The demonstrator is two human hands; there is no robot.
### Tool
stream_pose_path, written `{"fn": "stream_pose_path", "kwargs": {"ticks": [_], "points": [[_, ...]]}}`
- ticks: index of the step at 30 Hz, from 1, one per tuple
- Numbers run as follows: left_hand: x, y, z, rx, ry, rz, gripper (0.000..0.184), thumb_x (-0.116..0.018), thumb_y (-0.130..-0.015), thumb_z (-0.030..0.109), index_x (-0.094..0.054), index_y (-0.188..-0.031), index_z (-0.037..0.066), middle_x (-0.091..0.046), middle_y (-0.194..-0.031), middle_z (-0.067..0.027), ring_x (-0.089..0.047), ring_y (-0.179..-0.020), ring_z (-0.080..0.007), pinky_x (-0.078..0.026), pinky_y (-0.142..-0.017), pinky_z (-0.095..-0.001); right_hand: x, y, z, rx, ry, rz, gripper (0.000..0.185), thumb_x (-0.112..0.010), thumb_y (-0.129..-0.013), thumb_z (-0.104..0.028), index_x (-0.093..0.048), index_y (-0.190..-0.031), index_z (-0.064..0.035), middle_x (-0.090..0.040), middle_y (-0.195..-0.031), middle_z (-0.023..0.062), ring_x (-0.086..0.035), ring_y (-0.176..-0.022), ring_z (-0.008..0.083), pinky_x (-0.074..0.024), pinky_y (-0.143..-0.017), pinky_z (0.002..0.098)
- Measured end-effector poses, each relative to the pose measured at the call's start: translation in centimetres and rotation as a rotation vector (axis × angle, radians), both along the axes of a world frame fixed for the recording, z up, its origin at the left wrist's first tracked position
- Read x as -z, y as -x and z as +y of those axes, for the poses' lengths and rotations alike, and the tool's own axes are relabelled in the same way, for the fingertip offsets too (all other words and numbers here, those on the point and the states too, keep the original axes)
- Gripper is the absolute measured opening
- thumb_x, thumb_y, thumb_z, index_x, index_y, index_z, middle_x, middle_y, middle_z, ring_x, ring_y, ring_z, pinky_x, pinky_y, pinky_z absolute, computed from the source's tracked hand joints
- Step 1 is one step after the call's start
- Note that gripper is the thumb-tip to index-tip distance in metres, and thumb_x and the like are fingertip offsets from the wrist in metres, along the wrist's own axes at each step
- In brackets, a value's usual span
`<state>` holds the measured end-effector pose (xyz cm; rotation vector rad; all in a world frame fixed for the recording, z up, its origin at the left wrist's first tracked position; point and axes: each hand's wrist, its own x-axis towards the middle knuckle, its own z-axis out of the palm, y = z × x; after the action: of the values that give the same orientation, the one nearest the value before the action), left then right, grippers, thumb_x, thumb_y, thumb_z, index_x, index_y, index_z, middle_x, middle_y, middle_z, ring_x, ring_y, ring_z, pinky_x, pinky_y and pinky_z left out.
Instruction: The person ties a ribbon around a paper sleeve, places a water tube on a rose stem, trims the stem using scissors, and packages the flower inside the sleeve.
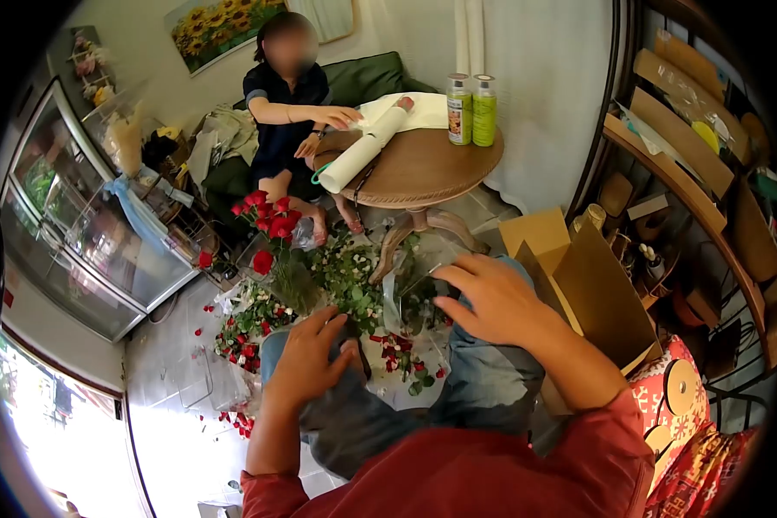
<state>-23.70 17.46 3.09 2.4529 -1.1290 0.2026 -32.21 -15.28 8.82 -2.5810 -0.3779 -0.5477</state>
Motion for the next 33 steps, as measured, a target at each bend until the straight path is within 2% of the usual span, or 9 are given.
{"fn": "stream_pose_path", "kwargs": {"ticks": [4, 9, 13, 15, 17, 22, 26, 27, 33], "points": [[-5.1, -3.3, -4.5, 0.148, -0.105, 0.086, 0.052, -0.075, -0.090, 0.025, -0.061, -0.136, 0.003, -0.064, -0.134, -0.0208, -0.063, -0.119, -0.0423, -0.052, -0.100, -0.0467, -0.7, -6.5, 1.2, -0.252, 0.084, -0.106, 0.032, -0.075, -0.091, -0.026, -0.067, -0.116, -0.0068, -0.067, -0.101, 0.0108, -0.067, -0.089, 0.0364, -0.0540, -0.075, 0.0449], [-7.4, -9.5, -10.0, 0.212, -0.188, 0.134, 0.051, -0.075, -0.091, 0.024, -0.061, -0.135, 0.002, -0.068, -0.120, -0.0229, -0.066, -0.107, -0.0445, -0.055, -0.090, -0.0474, 0.2, -15.0, -0.2, -0.206, 0.067, -0.002, 0.030, -0.075, -0.090, -0.025, -0.068, -0.111, -0.0051, -0.068, -0.098, 0.0141, -0.068, -0.087, 0.0385, -0.0551, -0.077, 0.0478], [-1.9, -14.6, -11.9, 0.248, -0.026, 0.199, 0.046, -0.076, -0.089, 0.020, -0.063, -0.129, -0.001, -0.068, -0.113, -0.0235, -0.067, -0.102, -0.0435, -0.055, -0.087, -0.0479, 1.5, -22.3, -7.8, 0.088, -0.191, 0.023, 0.037, -0.081, -0.085, -0.026, -0.069, -0.113, -0.0047, -0.069, -0.098, 0.0129, -0.068, -0.087, 0.0331, -0.0550, -0.078, 0.0445], [0.4, -16.1, -12.0, 0.278, -0.146, 0.229, 0.047, -0.077, -0.089, 0.020, -0.063, -0.129, -0.001, -0.069, -0.112, -0.0232, -0.067, -0.101, -0.0432, -0.055, -0.086, -0.0478, 1.8, -25.8, -13.2, 0.500, -0.464, -0.168, 0.050, -0.086, -0.080, -0.028, -0.067, -0.119, -0.0024, -0.069, -0.103, 0.0117, -0.067, -0.092, 0.0280, -0.0546, -0.081, 0.0425], [1.5, -17.7, -12.7, 0.349, -0.273, 0.267, 0.048, -0.077, -0.088, 0.021, -0.063, -0.130, 0.001, -0.069, -0.111, -0.0220, -0.068, -0.097, -0.0432, -0.056, -0.084, -0.0473, 2.2, -29.1, -19.7, 0.798, -0.434, -0.277, 0.089, -0.090, -0.076, -0.032, -0.048, -0.145, 0.0034, -0.059, -0.135, 0.0237, -0.060, -0.122, 0.0368, -0.0503, -0.102, 0.0462], [2.4, -21.1, -14.9, 0.440, -0.114, 0.303, 0.045, -0.075, -0.089, 0.020, -0.063, -0.128, 0.000, -0.069, -0.107, -0.0202, -0.068, -0.094, -0.0424, -0.056, -0.081, -0.0475, 7.0, -36.5, -29.3, 0.713, -0.684, -0.211, 0.135, -0.100, -0.064, -0.043, -0.018, -0.159, 0.0053, -0.045, -0.152, 0.0285, -0.050, -0.140, 0.0376, -0.0469, -0.111, 0.0482], [3.8, -24.2, -16.8, 0.538, -0.112, 0.255, 0.042, -0.073, -0.092, 0.021, -0.064, -0.126, 0.000, -0.068, -0.103, -0.0189, -0.067, -0.093, -0.0414, -0.055, -0.082, -0.0475, 5.9, -36.9, -29.0, 0.405, -0.949, -0.084, 0.114, -0.098, -0.071, -0.022, -0.026, -0.157, 0.0003, -0.055, -0.146, 0.0225, -0.056, -0.135, 0.0312, -0.0497, -0.109, 0.0444], [4.1, -24.8, -17.3, 0.575, -0.072, 0.238, 0.041, -0.072, -0.092, 0.022, -0.064, -0.125, 0.000, -0.068, -0.102, -0.0185, -0.067, -0.093, -0.0410, -0.055, -0.082, -0.0475, 6.4, -37.0, -29.1, 0.341, -0.943, -0.119, 0.090, -0.094, -0.075, -0.010, -0.042, -0.148, -0.0008, -0.064, -0.138, 0.0164, -0.063, -0.127, 0.0264, -0.0516, -0.107, 0.0416], [5.1, -26.2, -18.7, 0.631, -0.109, 0.192, 0.040, -0.070, -0.093, 0.022, -0.064, -0.126, 0.001, -0.069, -0.105, -0.0174, -0.068, -0.095, -0.0394, -0.055, -0.084, -0.0473, 6.1, -36.4, -28.4, 0.286, -0.962, 0.004, 0.066, -0.091, -0.077, -0.007, -0.059, -0.134, -0.0006, -0.071, -0.128, 0.0116, -0.068, -0.117, 0.0225, -0.0534, -0.104, 0.0392]]}}
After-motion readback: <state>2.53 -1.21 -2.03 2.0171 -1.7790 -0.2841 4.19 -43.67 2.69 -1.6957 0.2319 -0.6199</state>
